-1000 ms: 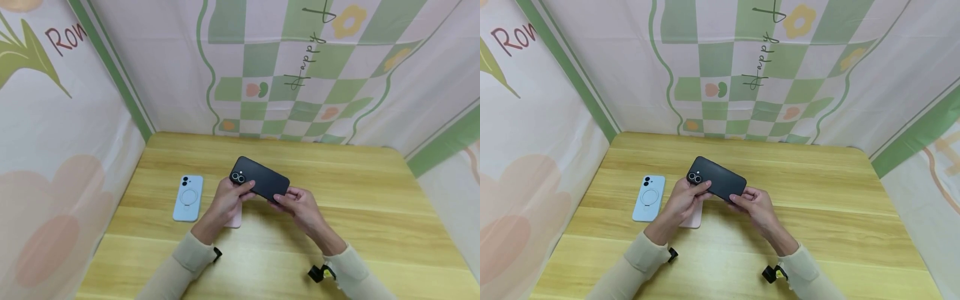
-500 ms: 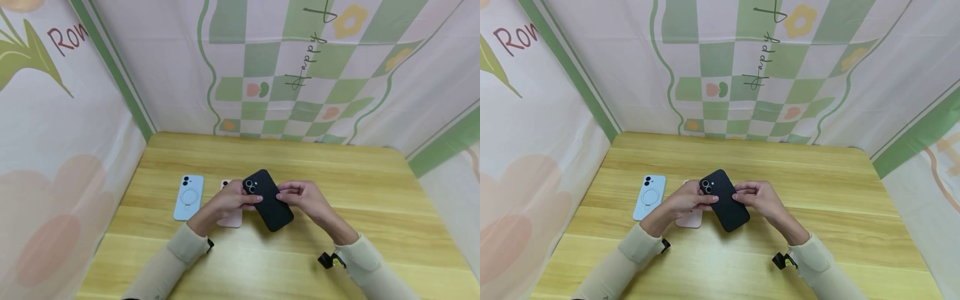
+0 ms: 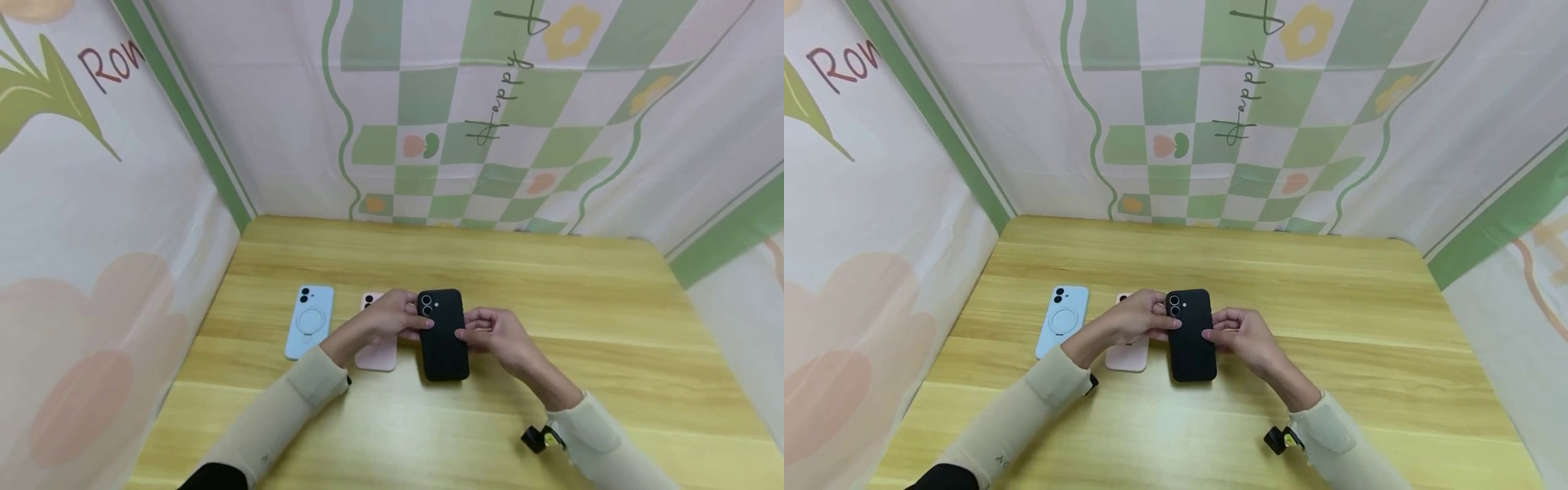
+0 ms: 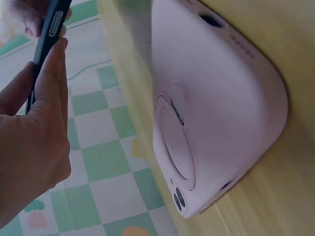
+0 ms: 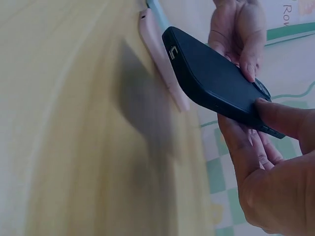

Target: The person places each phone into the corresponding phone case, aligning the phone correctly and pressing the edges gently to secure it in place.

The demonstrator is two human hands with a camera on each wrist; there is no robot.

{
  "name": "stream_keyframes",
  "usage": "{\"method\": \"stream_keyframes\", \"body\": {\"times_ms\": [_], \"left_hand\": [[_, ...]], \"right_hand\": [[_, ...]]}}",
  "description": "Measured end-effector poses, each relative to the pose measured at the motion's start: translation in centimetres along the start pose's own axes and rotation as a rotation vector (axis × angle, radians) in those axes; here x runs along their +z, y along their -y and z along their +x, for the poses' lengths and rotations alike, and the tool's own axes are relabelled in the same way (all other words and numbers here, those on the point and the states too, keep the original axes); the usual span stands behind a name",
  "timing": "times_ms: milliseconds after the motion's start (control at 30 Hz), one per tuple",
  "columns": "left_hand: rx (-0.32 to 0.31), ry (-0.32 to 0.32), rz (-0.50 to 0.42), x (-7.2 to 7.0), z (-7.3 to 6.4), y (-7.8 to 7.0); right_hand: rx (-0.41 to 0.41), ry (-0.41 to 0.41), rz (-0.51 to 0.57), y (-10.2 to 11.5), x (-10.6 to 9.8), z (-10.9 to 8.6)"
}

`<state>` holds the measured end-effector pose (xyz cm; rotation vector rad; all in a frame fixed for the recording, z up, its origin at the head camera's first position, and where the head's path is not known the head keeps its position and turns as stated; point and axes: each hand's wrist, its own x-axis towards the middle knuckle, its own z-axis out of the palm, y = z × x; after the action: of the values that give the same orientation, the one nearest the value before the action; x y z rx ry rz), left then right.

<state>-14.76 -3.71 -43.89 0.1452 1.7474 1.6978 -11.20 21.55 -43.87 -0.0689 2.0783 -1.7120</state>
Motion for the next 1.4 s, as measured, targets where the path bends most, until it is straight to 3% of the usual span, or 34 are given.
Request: {"method": "stream_keyframes", "body": {"times_ms": [200,400,500,700,967,1167,1400], "left_hand": [[-0.033,-0.011,0.099,0.5,1.2,0.2],[-0.069,-0.027,0.11,0.9,2.1,0.5],[-0.076,-0.034,0.118,0.9,2.4,0.6],[-0.093,-0.053,0.218,1.1,3.0,0.6],[-0.088,-0.093,0.307,1.1,3.0,0.5],[-0.09,-0.094,0.403,1.3,2.8,0.8],[-0.079,-0.097,0.326,1.6,2.5,1.2]], "right_hand": [[0.016,-0.013,0.05,-1.2,0.1,0.1],[0.042,-0.025,0.092,-2.2,0.0,0.5],[0.045,-0.039,0.076,-2.5,0.1,0.8],[0.048,-0.082,0.009,-3.0,0.4,1.2],[0.012,-0.184,-0.275,-3.2,0.6,1.4],[-0.006,-0.212,-0.468,-3.4,0.5,1.5],[-0.062,-0.199,-0.56,-3.2,0.6,1.6]]}}
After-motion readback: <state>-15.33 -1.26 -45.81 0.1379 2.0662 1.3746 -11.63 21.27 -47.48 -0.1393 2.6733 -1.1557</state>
